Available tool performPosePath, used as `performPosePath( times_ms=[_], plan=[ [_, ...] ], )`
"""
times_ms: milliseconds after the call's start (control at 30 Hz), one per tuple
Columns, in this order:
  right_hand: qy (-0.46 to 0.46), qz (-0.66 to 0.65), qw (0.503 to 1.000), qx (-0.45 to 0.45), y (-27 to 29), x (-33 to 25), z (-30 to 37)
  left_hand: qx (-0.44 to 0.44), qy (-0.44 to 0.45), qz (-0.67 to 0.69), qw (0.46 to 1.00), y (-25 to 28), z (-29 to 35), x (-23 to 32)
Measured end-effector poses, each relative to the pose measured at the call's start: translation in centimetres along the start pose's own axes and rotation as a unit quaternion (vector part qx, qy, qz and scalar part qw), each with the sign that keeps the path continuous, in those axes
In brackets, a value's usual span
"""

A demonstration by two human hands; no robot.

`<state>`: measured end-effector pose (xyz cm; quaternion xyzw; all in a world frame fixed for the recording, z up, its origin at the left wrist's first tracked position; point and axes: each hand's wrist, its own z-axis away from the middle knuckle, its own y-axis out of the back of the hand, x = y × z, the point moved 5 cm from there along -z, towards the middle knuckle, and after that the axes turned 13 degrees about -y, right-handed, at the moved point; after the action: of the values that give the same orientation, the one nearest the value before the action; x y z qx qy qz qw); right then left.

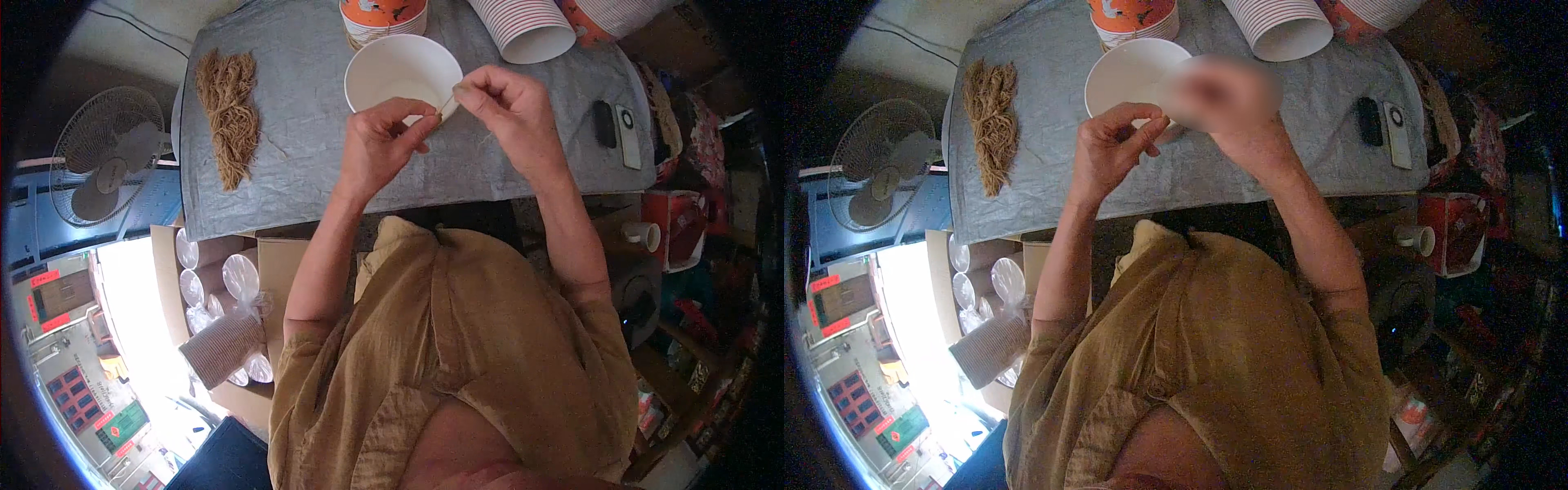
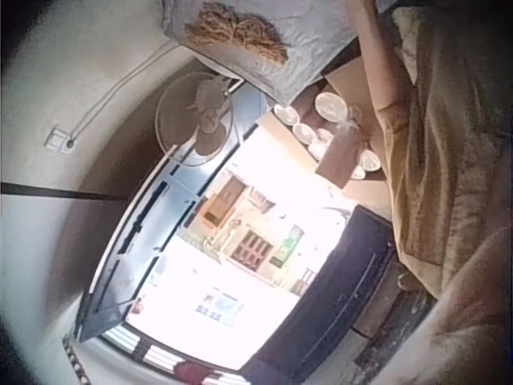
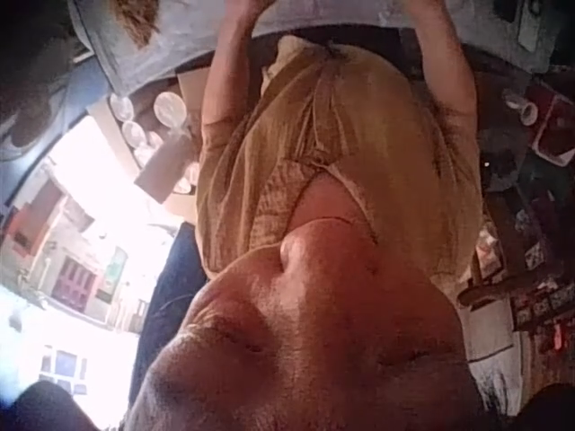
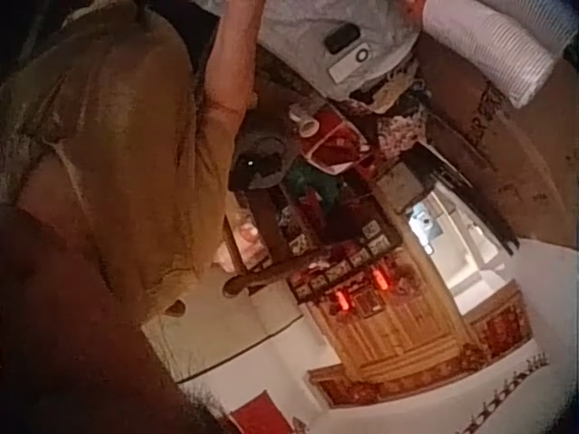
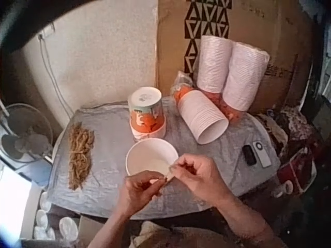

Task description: Thread twine through pre-punched holes in paper buckets and tie knots to create handles.

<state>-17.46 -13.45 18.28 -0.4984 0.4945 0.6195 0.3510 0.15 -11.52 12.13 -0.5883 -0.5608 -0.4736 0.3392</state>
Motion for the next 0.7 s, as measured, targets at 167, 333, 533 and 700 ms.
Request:
performPosePath(
  times_ms=[167,333,533,700],
  plan=[
    [0.01,-0.059,0.997,0.05,1.5,-1.2,0.9,0.058,-0.043,-0.114,0.991,-0.7,1.9,-0.2],
    [-0.013,-0.163,0.984,0.074,2.6,-0.9,1.9,0.06,-0.107,-0.284,0.951,-0.6,2.3,1.2],
    [-0.067,-0.349,0.933,0.066,3.3,2.2,1.4,0.06,-0.092,-0.484,0.868,0.0,2.3,1.5],
    [-0.091,-0.466,0.88,0.017,1.7,4.0,0.4,0.151,-0.211,-0.298,0.919,-2.6,0.5,2.2]
  ],
)
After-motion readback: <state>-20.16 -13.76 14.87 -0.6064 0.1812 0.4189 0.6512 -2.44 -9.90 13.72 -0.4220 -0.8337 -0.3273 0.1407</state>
